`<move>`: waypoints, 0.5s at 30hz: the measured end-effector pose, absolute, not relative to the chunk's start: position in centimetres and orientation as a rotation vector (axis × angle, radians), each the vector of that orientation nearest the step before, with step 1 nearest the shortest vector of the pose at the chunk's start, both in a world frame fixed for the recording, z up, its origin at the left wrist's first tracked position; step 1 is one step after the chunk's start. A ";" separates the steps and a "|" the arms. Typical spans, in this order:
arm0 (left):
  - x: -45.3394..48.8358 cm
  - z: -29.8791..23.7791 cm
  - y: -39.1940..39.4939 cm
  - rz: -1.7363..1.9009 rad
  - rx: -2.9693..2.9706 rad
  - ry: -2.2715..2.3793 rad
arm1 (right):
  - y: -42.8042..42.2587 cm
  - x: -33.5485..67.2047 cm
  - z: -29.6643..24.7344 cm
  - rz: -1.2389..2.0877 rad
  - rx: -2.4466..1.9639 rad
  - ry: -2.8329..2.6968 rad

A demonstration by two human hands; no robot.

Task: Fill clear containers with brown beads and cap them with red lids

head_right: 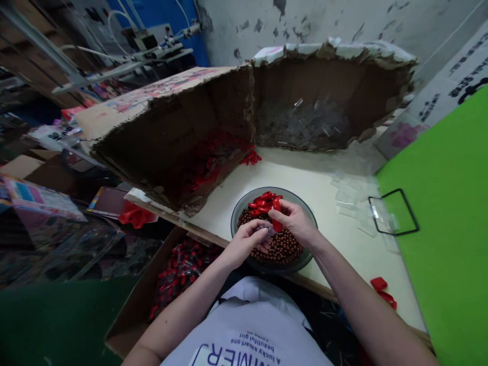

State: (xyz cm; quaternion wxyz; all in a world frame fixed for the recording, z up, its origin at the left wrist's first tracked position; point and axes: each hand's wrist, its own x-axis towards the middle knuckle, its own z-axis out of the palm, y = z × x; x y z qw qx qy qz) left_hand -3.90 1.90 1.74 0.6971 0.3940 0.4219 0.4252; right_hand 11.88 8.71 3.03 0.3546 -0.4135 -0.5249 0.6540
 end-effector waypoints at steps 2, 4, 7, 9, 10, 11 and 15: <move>-3.6 1.7 1.9 0.921 0.879 0.937 | 8.5 11.5 2.8 1.740 -1.061 -1.355; -3.4 1.6 1.8 0.906 0.869 0.942 | 8.3 11.2 2.5 1.793 -1.063 -1.340; -3.4 1.6 1.7 0.903 0.879 0.956 | 8.0 10.9 2.1 1.865 -1.057 -1.282; -3.5 1.7 1.8 0.900 0.910 0.959 | 7.8 10.8 2.0 1.924 -1.035 -1.228; -3.5 1.8 1.8 0.898 0.933 0.960 | 7.7 10.7 2.0 1.956 -1.020 -1.195; -3.6 1.9 1.8 0.897 0.955 0.956 | 7.6 10.6 2.0 1.992 -1.006 -1.165; -3.5 2.4 2.0 0.884 0.978 0.941 | 7.1 10.0 2.5 2.146 -0.943 -1.118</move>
